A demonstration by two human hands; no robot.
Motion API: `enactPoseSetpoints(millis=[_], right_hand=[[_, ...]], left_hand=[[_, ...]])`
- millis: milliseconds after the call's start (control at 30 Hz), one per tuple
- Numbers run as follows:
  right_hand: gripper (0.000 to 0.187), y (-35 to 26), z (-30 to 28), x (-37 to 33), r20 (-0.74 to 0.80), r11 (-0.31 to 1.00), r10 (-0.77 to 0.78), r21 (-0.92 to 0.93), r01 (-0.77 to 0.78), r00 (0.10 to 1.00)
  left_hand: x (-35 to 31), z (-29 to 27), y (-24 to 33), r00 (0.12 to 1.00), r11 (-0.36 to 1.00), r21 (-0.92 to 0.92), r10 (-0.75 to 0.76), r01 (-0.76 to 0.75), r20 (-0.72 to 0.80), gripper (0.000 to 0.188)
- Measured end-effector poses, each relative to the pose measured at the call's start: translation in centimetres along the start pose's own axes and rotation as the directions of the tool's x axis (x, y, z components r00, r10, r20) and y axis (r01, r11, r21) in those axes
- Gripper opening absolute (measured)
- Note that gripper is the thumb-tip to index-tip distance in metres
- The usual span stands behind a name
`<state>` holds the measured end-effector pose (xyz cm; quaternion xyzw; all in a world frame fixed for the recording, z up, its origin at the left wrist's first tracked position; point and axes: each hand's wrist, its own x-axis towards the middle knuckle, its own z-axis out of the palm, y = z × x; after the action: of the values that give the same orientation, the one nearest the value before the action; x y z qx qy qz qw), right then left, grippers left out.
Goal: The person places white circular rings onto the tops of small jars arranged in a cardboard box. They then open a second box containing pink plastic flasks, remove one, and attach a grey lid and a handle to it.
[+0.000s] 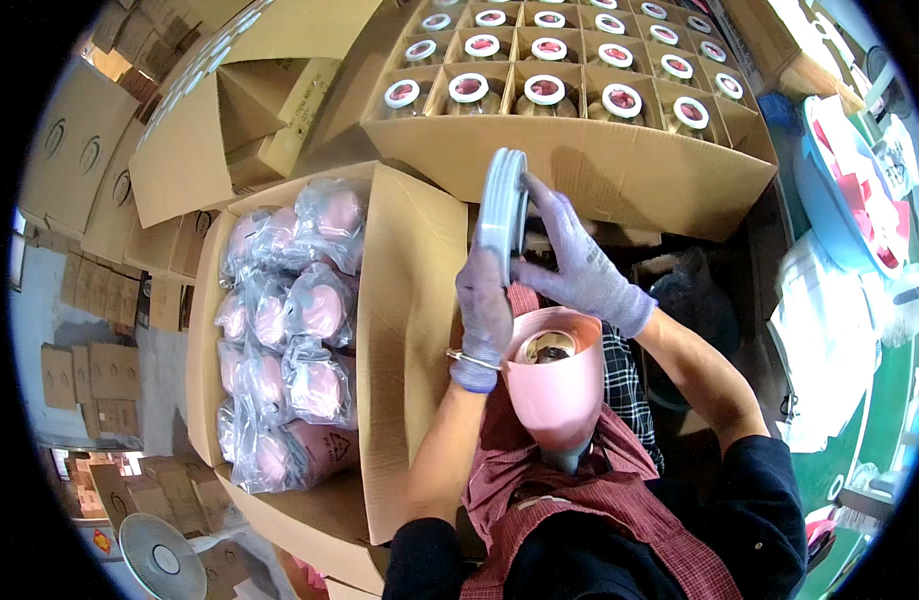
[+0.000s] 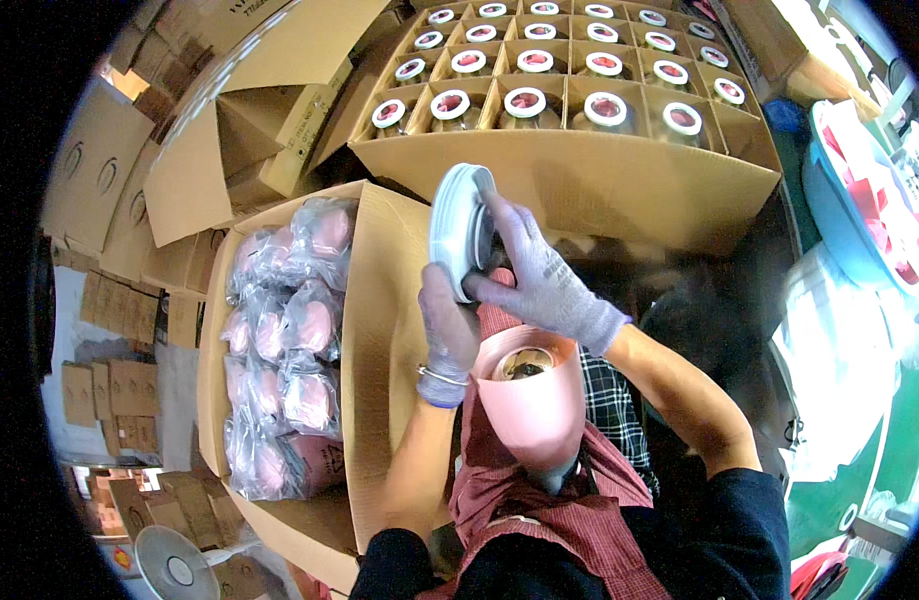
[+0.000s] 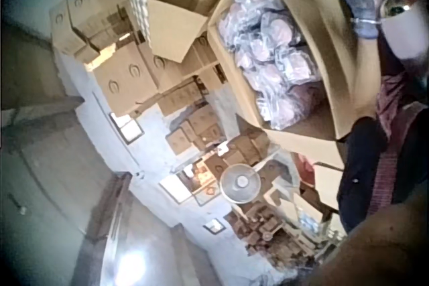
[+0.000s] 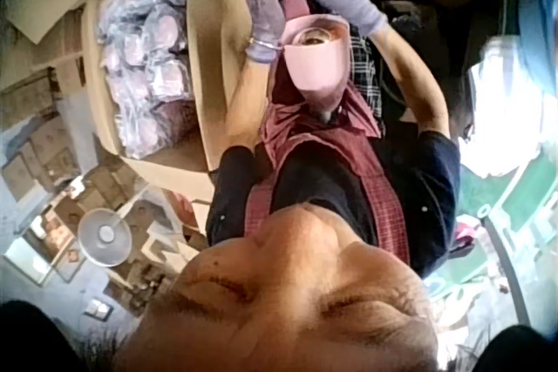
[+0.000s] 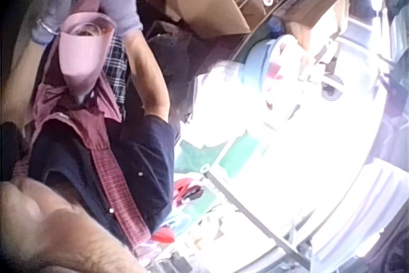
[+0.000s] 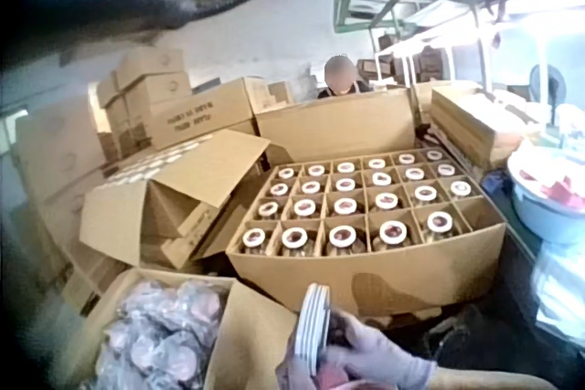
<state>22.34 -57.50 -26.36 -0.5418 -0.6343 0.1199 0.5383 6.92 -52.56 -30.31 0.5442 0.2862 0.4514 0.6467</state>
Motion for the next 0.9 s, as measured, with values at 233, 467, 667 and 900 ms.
enactPoseSetpoints(millis=[233, 467, 667, 900], right_hand=[[0.052, 2.9, -4.4, -4.4, 0.406, 0.442, 0.686, 0.426, -0.789, 0.604], [0.043, 2.0, -1.9, -6.3, 0.417, 0.706, 0.499, 0.313, -0.635, 0.76], [0.035, 1.8, -0.8, -7.6, 0.542, 0.944, 0.285, -0.015, -0.33, 0.791], [0.041, 6.8, -0.2, -8.2, 0.681, 0.951, -0.28, 0.293, 0.098, 0.677]], left_hand=[[-2.2, -5.1, 0.0, 0.906, 0.927, 0.361, -0.066, -0.1, 0.418, 0.048], [-3.3, -4.9, -0.5, 0.692, 0.806, 0.49, -0.146, -0.331, 0.707, 0.062], [-3.7, -5.7, -0.6, 0.632, 0.66, 0.495, -0.04, -0.565, 0.774, 0.06], [-7.6, -1.7, 2.2, 0.761, 0.617, 0.603, -0.011, -0.505, 0.649, 0.057]])
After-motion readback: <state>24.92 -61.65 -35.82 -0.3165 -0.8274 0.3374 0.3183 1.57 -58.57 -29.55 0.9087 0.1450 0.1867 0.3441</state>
